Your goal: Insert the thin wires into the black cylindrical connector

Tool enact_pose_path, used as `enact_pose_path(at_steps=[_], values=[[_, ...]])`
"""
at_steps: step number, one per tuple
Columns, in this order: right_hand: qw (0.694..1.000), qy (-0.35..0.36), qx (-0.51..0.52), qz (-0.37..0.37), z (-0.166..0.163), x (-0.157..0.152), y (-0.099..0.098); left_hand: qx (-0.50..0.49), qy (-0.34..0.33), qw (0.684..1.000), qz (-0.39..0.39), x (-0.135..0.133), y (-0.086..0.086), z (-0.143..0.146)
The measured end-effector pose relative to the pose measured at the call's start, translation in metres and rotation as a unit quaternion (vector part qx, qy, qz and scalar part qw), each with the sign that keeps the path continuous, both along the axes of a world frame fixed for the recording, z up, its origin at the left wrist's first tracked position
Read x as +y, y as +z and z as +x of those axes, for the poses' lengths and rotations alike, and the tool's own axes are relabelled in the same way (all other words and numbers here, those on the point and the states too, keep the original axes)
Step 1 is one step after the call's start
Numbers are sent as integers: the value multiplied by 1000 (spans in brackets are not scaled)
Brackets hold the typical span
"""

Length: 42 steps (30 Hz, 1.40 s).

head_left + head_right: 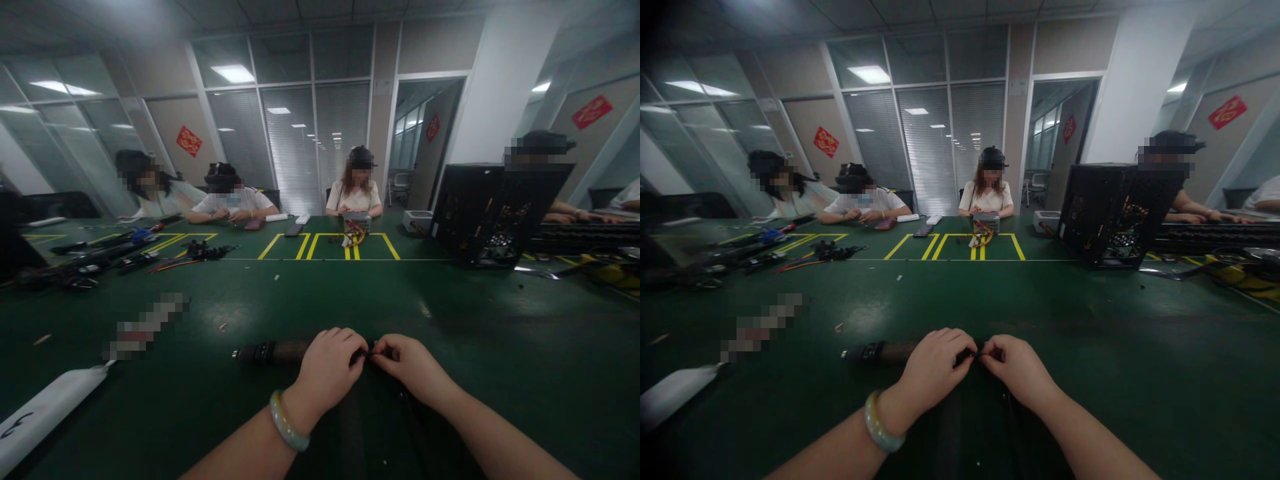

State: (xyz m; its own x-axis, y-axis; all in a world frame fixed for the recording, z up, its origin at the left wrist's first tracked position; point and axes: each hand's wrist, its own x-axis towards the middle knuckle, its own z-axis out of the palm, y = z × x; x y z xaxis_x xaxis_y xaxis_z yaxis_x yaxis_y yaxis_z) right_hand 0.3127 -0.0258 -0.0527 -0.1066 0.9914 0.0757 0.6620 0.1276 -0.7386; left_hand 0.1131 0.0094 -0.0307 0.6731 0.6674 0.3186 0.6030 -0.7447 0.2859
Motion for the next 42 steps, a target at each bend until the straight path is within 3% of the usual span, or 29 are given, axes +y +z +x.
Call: enact_pose_path(at_steps=[30, 38, 42], values=[[1000, -3, 15, 1, -1, -1, -1, -17, 16, 1000, 1, 0, -1, 1], [1000, 1, 19, -4, 0, -1, 1, -17, -15, 1000, 0, 2, -1, -1], [1000, -2, 8, -1, 0, -1, -1, -26, 8, 1000, -5, 1, -1, 0]])
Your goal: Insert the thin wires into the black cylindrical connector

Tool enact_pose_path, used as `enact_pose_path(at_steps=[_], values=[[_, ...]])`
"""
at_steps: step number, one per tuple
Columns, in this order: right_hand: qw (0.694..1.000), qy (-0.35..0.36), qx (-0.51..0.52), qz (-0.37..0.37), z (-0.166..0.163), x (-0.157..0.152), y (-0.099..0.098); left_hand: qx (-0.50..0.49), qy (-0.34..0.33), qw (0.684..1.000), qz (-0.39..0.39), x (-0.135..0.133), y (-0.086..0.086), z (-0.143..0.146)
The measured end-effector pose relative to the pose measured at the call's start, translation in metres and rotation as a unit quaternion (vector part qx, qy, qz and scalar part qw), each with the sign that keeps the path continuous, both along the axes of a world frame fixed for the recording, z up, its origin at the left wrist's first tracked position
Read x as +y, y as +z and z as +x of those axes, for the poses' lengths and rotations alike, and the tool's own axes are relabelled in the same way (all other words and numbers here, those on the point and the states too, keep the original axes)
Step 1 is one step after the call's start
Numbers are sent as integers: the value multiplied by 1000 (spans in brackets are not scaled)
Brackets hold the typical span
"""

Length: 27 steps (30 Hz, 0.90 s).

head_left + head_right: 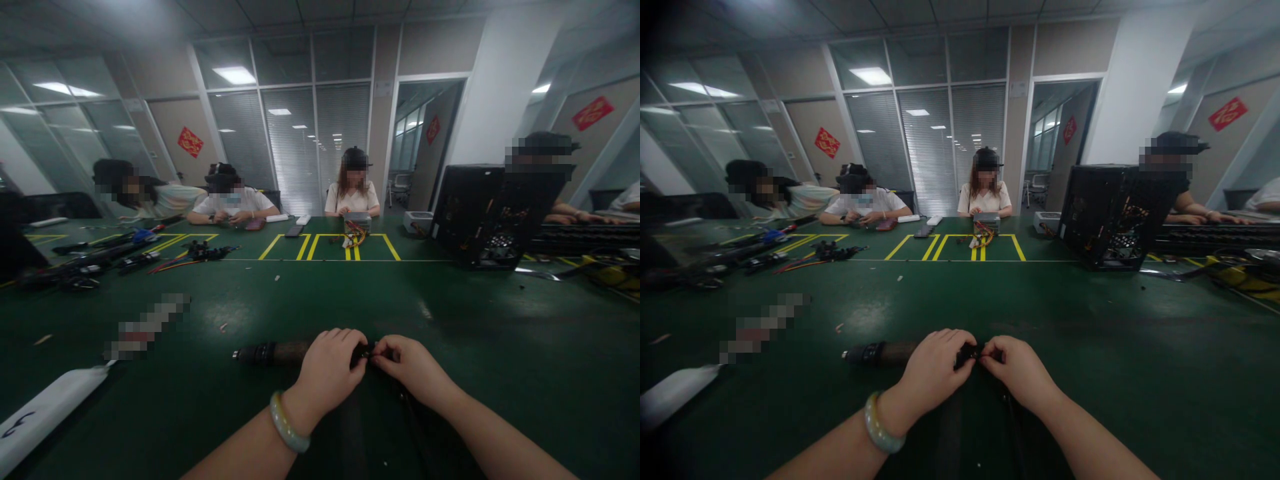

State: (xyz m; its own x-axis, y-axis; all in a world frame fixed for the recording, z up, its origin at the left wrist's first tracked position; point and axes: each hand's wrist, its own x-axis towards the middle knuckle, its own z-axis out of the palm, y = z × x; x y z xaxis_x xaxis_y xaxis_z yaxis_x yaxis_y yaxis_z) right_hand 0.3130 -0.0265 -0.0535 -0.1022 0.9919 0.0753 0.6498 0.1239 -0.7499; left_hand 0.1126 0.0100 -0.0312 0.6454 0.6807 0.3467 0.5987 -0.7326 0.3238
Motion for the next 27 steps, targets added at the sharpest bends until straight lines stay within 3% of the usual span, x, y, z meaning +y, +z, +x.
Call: enact_pose_path(at_steps=[27], values=[[1000, -10, -5, -1, -3, -1, 2, -7, -12, 1000, -3, 2, -3, 0]])
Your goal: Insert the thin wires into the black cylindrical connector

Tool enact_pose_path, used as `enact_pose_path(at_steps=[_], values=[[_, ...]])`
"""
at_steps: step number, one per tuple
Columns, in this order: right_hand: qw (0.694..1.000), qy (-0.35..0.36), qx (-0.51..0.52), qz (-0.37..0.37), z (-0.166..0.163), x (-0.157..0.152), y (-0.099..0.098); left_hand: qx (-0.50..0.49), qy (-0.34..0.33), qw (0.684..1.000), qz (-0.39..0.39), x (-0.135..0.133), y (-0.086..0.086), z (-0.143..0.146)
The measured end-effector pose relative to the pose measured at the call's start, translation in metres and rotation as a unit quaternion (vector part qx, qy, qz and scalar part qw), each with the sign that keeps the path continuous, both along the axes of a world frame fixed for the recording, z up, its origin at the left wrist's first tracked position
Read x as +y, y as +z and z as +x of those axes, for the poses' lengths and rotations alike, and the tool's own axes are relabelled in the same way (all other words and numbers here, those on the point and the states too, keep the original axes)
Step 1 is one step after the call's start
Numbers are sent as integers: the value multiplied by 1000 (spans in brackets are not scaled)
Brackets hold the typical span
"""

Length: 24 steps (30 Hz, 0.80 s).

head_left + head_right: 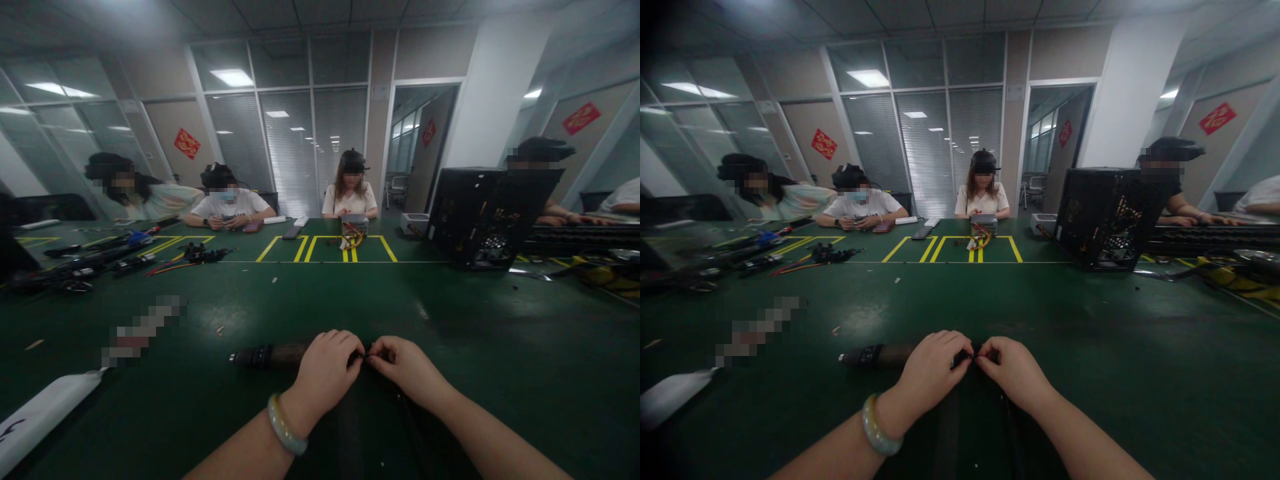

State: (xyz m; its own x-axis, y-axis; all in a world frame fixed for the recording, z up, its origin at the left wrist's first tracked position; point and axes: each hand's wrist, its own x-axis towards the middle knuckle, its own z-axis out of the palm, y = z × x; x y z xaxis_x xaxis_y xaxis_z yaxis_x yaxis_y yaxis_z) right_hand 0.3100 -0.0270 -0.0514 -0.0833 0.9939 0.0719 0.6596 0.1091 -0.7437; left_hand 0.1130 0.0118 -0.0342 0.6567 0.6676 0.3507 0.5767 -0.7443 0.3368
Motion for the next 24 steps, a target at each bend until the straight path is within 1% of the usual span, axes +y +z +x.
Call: enact_pose_path(at_steps=[6, 8, 13, 17, 20, 22, 24], values=[[999, -38, 4, -21, -8, -2, 1, 7, -2, 1000, 0, -1, 0, 1], [998, -53, -10, -15, -12, -4, 4, 12, -3, 1000, 0, -1, 0, 1], [994, -68, -75, 39, -21, -12, 14, 29, -3, 1000, 2, -2, 3, 1], [988, -82, -101, 86, -25, -14, 14, 33, -4, 999, 13, -3, 4, 2], [990, -68, -80, 98, -25, -12, 10, 39, -4, 999, 19, -4, 4, 3], [993, -45, -63, 94, -24, -10, 9, 40, -4, 999, 23, -4, 4, 3], [993, -36, -70, 87, -23, -8, 9, 39, -7, 999, 24, -4, 4, 3]])
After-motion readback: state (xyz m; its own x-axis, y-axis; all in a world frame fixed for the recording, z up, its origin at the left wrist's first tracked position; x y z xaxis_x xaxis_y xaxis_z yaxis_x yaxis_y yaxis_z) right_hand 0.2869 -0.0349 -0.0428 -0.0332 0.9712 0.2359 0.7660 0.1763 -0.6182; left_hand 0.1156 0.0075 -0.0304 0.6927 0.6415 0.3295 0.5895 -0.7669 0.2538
